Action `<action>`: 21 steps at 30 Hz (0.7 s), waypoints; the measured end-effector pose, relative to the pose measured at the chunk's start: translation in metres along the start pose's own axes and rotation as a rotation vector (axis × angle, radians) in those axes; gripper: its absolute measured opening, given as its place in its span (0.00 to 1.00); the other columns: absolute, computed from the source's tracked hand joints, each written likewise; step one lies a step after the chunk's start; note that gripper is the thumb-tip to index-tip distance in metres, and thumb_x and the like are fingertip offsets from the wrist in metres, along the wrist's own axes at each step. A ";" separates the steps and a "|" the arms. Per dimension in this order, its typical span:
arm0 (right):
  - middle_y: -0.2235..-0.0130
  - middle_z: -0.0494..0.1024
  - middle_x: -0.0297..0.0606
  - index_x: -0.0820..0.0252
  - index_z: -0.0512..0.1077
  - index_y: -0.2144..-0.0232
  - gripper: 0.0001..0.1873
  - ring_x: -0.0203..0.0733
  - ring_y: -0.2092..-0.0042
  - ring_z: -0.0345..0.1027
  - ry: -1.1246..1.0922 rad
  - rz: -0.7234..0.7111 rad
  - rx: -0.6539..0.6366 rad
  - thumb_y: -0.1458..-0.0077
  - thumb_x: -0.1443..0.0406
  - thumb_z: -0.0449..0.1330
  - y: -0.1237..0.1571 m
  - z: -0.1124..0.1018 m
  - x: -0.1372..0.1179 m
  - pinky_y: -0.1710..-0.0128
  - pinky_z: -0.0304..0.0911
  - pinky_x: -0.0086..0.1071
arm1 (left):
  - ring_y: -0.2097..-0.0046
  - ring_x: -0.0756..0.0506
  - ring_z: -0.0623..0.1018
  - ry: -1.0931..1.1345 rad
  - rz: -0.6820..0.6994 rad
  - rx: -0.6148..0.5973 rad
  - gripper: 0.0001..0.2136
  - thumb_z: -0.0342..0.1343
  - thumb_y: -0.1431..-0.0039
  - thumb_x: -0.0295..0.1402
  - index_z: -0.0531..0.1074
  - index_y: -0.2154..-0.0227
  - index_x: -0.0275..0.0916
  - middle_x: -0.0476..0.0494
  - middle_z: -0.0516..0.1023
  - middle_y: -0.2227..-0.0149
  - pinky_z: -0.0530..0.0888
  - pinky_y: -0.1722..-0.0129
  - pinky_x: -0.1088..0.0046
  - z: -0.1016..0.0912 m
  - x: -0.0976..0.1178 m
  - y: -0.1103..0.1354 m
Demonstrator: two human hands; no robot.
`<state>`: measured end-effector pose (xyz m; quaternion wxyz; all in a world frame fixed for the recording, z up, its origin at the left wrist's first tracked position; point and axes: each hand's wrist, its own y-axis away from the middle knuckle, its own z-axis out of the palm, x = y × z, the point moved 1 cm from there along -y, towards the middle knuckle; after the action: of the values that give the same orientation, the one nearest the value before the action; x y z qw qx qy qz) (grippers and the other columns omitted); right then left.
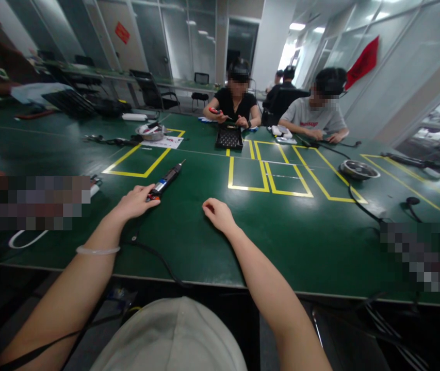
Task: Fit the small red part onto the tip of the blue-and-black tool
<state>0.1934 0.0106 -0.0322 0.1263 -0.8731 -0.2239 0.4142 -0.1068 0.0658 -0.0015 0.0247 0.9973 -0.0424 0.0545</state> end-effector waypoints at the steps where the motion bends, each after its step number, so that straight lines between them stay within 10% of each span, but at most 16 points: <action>1: 0.68 0.75 0.35 0.60 0.72 0.66 0.06 0.37 0.68 0.66 -0.002 0.002 0.001 0.42 0.67 0.54 0.000 0.000 0.000 0.66 0.59 0.28 | 0.44 0.29 0.68 0.000 -0.049 0.007 0.35 0.46 0.42 0.51 0.52 0.35 0.43 0.30 0.60 0.40 0.67 0.49 0.54 -0.001 -0.008 -0.002; 9: 0.68 0.75 0.35 0.60 0.72 0.66 0.06 0.37 0.68 0.67 -0.014 0.011 -0.004 0.43 0.67 0.55 0.000 0.001 0.002 0.66 0.59 0.28 | 0.49 0.26 0.71 0.053 -0.312 0.114 0.31 0.50 0.45 0.52 0.62 0.41 0.41 0.24 0.67 0.45 0.69 0.55 0.50 -0.002 -0.059 -0.007; 21: 0.68 0.75 0.34 0.60 0.72 0.63 0.07 0.36 0.69 0.66 -0.051 0.031 0.001 0.43 0.66 0.55 0.001 0.002 0.003 0.66 0.60 0.29 | 0.47 0.29 0.70 0.040 -0.294 0.307 0.27 0.56 0.48 0.45 0.65 0.47 0.40 0.29 0.66 0.45 0.67 0.51 0.53 -0.005 -0.056 -0.002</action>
<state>0.1939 0.0118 -0.0359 0.1146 -0.8656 -0.2132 0.4384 -0.1621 0.0729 -0.0029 -0.1192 0.9835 0.1129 0.0758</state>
